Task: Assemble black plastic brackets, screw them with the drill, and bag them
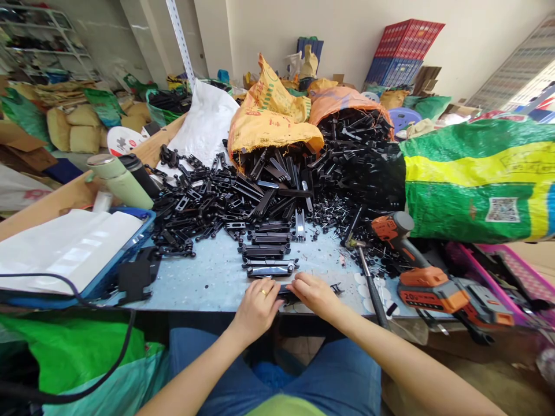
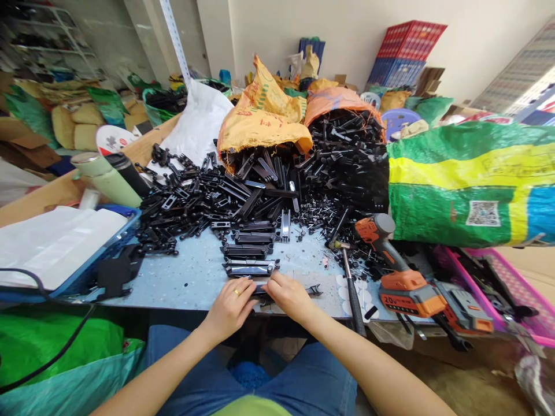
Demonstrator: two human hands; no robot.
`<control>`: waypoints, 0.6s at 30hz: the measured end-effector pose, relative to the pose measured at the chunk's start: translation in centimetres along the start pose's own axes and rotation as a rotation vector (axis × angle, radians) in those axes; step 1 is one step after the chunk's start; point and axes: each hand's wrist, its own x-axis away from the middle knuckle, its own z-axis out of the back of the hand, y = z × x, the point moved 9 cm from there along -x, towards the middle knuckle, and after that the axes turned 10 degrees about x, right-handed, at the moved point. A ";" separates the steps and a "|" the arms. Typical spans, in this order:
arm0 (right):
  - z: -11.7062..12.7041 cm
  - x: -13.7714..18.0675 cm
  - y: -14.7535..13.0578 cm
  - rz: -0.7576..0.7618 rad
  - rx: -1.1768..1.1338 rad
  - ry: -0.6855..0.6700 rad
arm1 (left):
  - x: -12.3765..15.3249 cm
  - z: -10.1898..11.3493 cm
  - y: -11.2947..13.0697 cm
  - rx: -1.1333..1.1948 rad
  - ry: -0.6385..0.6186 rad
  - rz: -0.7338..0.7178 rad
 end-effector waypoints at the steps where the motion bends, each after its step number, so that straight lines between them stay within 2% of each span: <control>1: 0.0 0.1 0.0 0.000 -0.020 -0.005 | -0.5 -0.8 0.4 0.016 -0.057 0.010; 5: 0.3 1.1 0.0 0.019 -0.139 0.037 | -1.7 -2.9 0.2 0.020 -0.188 0.129; 8: -0.1 2.5 0.4 0.052 -0.176 0.065 | -1.9 -3.6 -0.5 -0.009 -0.214 0.186; 12: -1.6 4.0 1.4 0.070 -0.207 0.027 | -1.9 -4.1 -0.8 -0.012 -0.249 0.175; 18: -2.7 4.2 1.9 0.129 -0.211 -0.037 | -1.8 -4.1 -0.9 -0.007 -0.235 0.197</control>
